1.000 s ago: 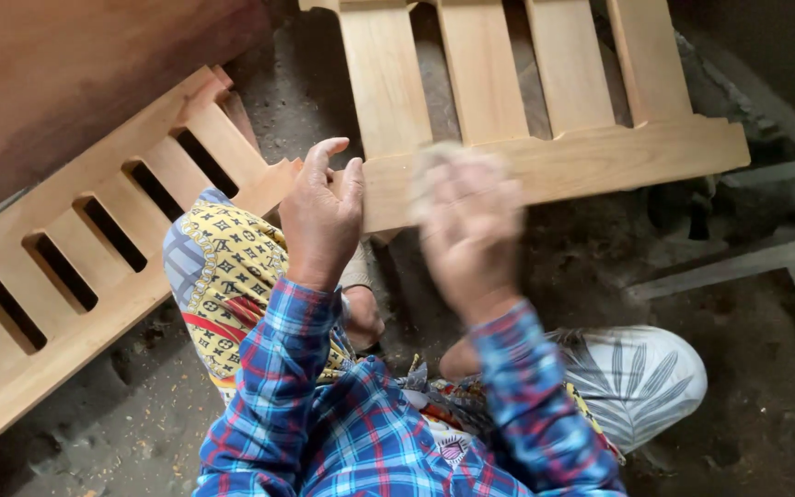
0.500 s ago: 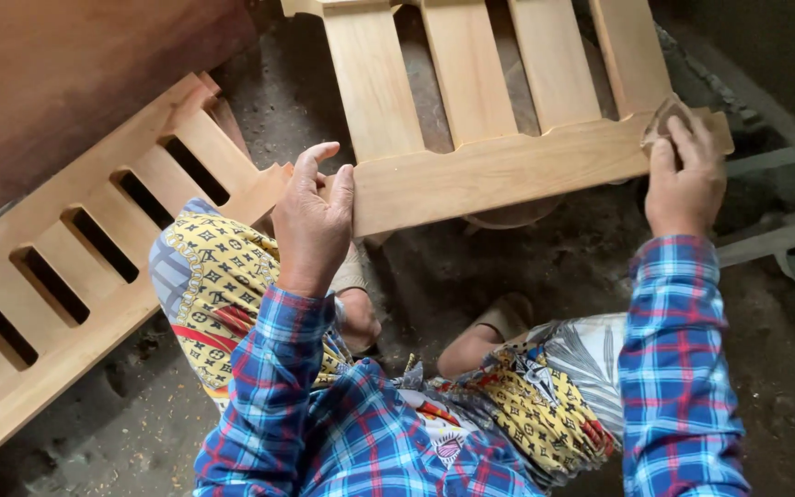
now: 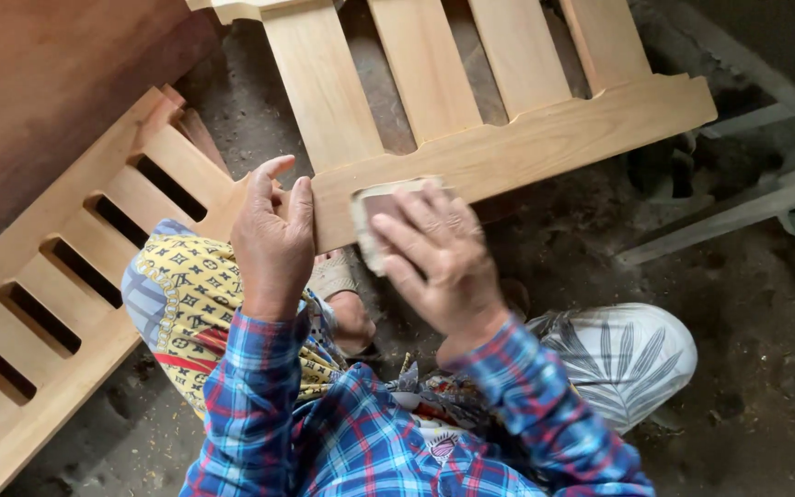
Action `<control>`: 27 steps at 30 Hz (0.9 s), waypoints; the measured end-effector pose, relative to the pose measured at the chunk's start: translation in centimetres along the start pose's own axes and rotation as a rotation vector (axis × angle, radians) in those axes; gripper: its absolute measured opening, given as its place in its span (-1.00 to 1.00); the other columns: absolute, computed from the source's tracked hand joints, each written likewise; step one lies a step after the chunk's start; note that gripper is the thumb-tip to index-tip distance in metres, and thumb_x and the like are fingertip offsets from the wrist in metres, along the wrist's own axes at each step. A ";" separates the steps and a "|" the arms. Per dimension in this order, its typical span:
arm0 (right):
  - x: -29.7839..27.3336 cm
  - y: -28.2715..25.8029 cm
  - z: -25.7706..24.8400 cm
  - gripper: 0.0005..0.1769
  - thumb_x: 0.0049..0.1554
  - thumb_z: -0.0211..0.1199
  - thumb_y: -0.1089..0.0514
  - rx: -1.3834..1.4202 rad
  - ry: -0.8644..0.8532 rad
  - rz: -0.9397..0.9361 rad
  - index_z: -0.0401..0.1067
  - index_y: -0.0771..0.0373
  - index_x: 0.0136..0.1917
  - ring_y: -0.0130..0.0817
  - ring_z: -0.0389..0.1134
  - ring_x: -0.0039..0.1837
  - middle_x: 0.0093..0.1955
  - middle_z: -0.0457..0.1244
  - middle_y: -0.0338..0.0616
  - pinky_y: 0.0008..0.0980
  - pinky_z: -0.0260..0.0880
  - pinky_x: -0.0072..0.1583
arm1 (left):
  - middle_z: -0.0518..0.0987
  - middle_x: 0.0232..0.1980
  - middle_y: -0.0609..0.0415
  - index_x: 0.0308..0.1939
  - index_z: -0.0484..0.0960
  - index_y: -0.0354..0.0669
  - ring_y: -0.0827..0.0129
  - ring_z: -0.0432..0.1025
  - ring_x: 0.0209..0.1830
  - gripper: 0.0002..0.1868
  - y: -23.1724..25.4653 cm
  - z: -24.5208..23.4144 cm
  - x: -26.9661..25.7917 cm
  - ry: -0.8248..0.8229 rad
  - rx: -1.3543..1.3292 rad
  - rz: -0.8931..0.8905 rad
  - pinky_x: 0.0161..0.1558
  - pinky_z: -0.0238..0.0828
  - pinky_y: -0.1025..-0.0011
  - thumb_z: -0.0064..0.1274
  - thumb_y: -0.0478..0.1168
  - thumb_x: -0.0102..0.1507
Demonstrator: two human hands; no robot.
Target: Sanding a wooden furniture frame with sandpaper to smooth the surface
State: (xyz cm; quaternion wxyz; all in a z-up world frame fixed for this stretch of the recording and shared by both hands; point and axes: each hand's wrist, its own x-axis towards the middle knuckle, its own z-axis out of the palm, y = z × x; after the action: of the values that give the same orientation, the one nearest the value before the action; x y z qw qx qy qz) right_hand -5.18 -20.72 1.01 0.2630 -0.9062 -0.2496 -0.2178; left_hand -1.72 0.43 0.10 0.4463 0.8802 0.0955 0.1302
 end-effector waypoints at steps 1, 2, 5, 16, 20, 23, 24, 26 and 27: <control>-0.2 2.9 -0.7 -0.55 0.10 0.37 -0.08 -0.003 0.000 0.007 0.56 -0.06 0.26 0.02 0.22 0.48 0.38 0.31 -0.13 0.00 0.07 0.47 | 0.54 -0.29 -0.06 0.20 0.55 0.24 -0.15 0.51 -0.18 -0.71 0.1 -0.1 0.1 -0.007 -0.001 0.002 -0.05 0.45 -0.02 0.06 -0.02 0.39; -0.5 5.9 -1.5 -0.59 0.15 0.35 -0.01 -0.040 0.034 0.031 0.56 0.02 0.27 0.04 0.22 0.47 0.39 0.31 -0.08 0.01 0.06 0.47 | 0.55 -0.30 -0.01 0.20 0.55 0.29 -0.09 0.51 -0.19 -0.71 0.1 -0.3 0.2 -0.016 -0.019 -0.049 -0.04 0.44 0.01 0.06 -0.01 0.39; -1.4 16.3 -5.0 -0.69 0.27 0.29 0.16 -0.136 0.114 0.086 0.57 0.20 0.27 0.11 0.23 0.46 0.39 0.31 0.05 0.03 0.05 0.46 | 0.56 -0.32 0.04 0.19 0.56 0.32 -0.02 0.51 -0.21 -0.71 0.1 -0.1 0.1 -0.024 -0.038 -0.098 -0.05 0.43 0.05 0.08 -0.01 0.38; 0.0 19.1 -4.7 -0.65 0.40 0.24 0.18 -0.535 0.189 0.289 0.58 0.46 0.33 0.32 0.27 0.30 0.38 0.27 0.34 0.17 0.25 0.26 | 0.44 -0.45 0.31 0.18 0.56 0.14 0.47 0.42 -0.41 -0.62 1.9 -1.0 0.3 -0.016 -0.004 -0.132 -0.24 0.30 0.34 -0.09 0.12 0.37; 6.2 -0.3 -2.4 -0.75 0.23 0.10 0.27 -0.103 0.161 0.047 0.51 0.30 0.14 0.07 0.31 0.18 0.22 0.33 0.06 0.06 0.21 0.15 | 0.49 -0.13 0.17 0.21 0.52 0.01 0.35 0.41 -0.09 -0.33 2.5 -1.2 0.1 -0.051 -0.116 -0.101 -0.02 0.28 0.33 -0.42 0.35 0.36; 4.2 -6.3 1.2 -0.69 0.26 0.12 0.11 0.022 -0.003 -0.015 0.49 0.20 0.23 0.10 0.25 0.39 0.35 0.27 0.02 0.09 0.14 0.37 | 0.56 0.24 0.04 0.25 0.45 -0.07 0.24 0.41 0.29 -0.23 2.6 -1.7 0.1 -0.055 -0.172 -0.072 0.25 0.21 0.30 -0.52 0.39 0.35; 2.7 -7.2 2.8 -0.61 0.23 0.23 0.00 -0.017 -0.085 -0.006 0.51 0.06 0.31 0.11 0.17 0.53 0.47 0.23 -0.04 0.12 0.06 0.49 | 0.50 0.32 0.00 0.29 0.41 -0.11 0.22 0.35 0.38 -0.18 2.6 -1.8 0.2 -0.071 -0.206 -0.058 0.34 0.14 0.29 -0.57 0.41 0.34; 4.0 -5.1 1.4 -0.71 0.23 0.24 0.10 0.078 -0.046 -0.070 0.52 0.17 0.20 0.16 0.25 0.43 0.36 0.27 0.03 0.13 0.15 0.45 | 0.53 0.28 0.03 0.31 0.39 -0.05 0.25 0.40 0.30 -0.19 2.3 -1.7 0.1 -0.073 -0.187 -0.075 0.29 0.18 0.29 -0.57 0.43 0.33; 4.5 -4.1 0.7 -0.81 0.23 0.25 0.19 0.166 -0.017 -0.125 0.54 0.27 0.09 0.21 0.32 0.34 0.26 0.32 0.09 0.13 0.24 0.41 | 0.56 0.23 0.06 0.33 0.37 0.01 0.27 0.45 0.22 -0.19 2.1 -1.5 -0.1 -0.085 -0.175 -0.100 0.23 0.21 0.29 -0.57 0.44 0.32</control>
State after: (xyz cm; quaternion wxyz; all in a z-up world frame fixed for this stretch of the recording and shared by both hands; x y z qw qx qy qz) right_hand -3.79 -15.82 4.36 0.3211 -0.8656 -0.3251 -0.2048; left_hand -2.15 0.32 2.65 0.5313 0.8366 0.1085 0.0780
